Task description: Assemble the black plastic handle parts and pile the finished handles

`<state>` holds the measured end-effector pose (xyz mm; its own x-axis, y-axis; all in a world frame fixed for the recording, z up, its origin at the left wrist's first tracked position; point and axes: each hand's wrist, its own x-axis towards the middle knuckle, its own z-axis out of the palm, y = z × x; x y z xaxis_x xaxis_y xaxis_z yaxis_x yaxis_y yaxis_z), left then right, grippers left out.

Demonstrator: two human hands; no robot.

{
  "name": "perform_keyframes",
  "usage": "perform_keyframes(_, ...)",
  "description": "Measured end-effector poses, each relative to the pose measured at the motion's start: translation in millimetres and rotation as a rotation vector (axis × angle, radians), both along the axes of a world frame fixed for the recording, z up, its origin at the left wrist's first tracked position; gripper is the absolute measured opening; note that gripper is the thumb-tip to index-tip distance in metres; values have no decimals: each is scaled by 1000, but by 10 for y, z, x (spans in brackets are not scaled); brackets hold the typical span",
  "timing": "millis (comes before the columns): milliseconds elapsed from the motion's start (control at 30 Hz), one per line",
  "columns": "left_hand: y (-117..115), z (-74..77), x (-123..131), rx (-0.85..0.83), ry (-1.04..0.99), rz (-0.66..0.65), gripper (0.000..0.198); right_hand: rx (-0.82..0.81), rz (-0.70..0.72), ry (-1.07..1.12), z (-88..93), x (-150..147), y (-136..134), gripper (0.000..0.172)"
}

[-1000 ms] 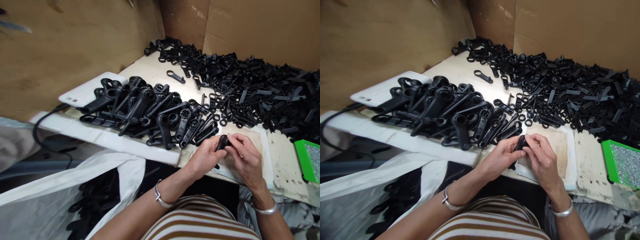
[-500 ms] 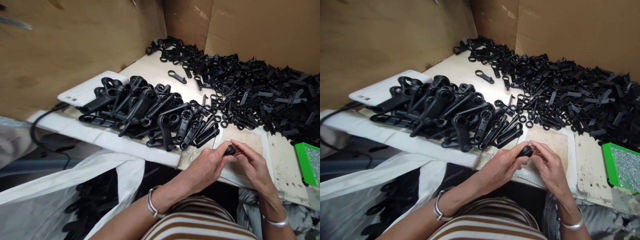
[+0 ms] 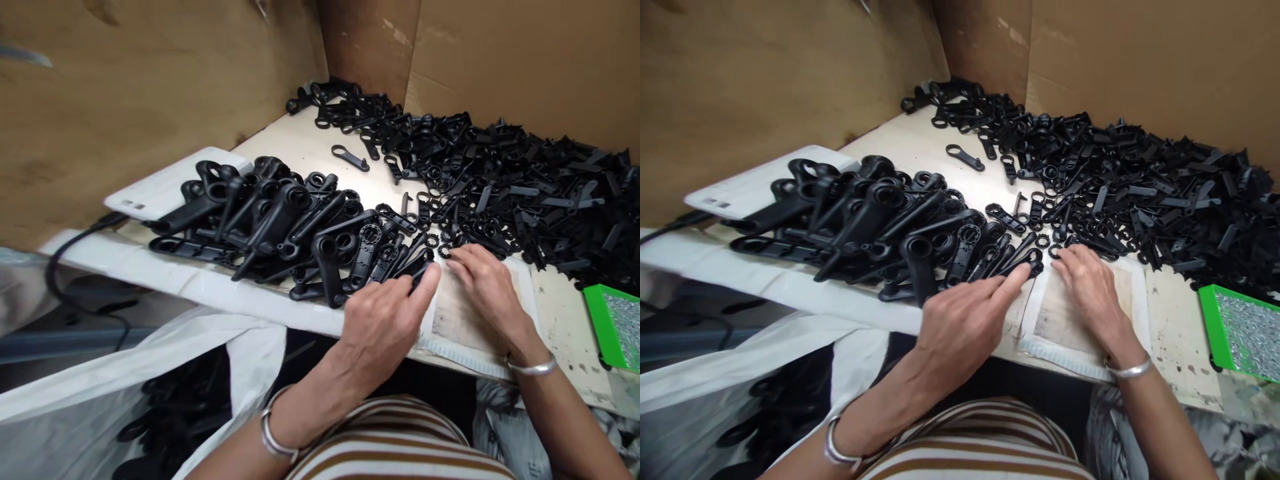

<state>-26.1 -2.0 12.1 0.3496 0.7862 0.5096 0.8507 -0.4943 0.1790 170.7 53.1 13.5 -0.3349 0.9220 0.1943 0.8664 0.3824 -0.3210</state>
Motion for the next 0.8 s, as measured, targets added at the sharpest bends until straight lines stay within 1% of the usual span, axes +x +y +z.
perform_keyframes(33, 25, 21, -20, 61, 63, 53, 43, 45, 7, -128, -8, -10, 74, 24)
perform_keyframes(100, 89, 50, -53, 74, 170, 133, 39, 42, 26, -308, -14, -38, 166, 22)
perform_keyframes(167, 160, 64, -80, 13, 248, 184, 36, -4, 48, -317, 9, -32, 177, 23)
perform_keyframes(233, 220, 74, -108, -47, 284, 212, 33, -84, 72, -178, 60, 54, 117, 22)
perform_keyframes(300, 262, 88, -132, -71, 293, 212, 32, -250, 75, 15, 119, 224, 17, 23)
perform_keyframes(400, 301, 120, -130, -39, 283, 208, 30, -607, -10, 240, 161, 529, -146, 30)
perform_keyframes(433, 314, 133, -109, -18, 274, 196, 29, -686, -53, 278, 160, 612, -194, 33)
perform_keyframes(467, 330, 146, -75, 6, 262, 173, 28, -724, -95, 292, 154, 677, -235, 36)
perform_keyframes(533, 375, 172, 36, 49, 236, 81, 22, -688, -159, 233, 144, 744, -302, 40)
perform_keyframes(600, 444, 204, 198, 73, 221, -33, 16, -592, -173, 78, 150, 740, -353, 42)
perform_keyframes(633, 489, 222, 293, 72, 219, -80, 15, -536, -174, -16, 159, 722, -375, 40)
perform_keyframes(733, 651, 272, 599, -14, 241, -161, 18, -325, -203, -257, 175, 659, -429, 29)
perform_keyframes(800, 765, 279, 796, -91, 252, -196, 18, -207, -182, -305, 153, 632, -444, 26)
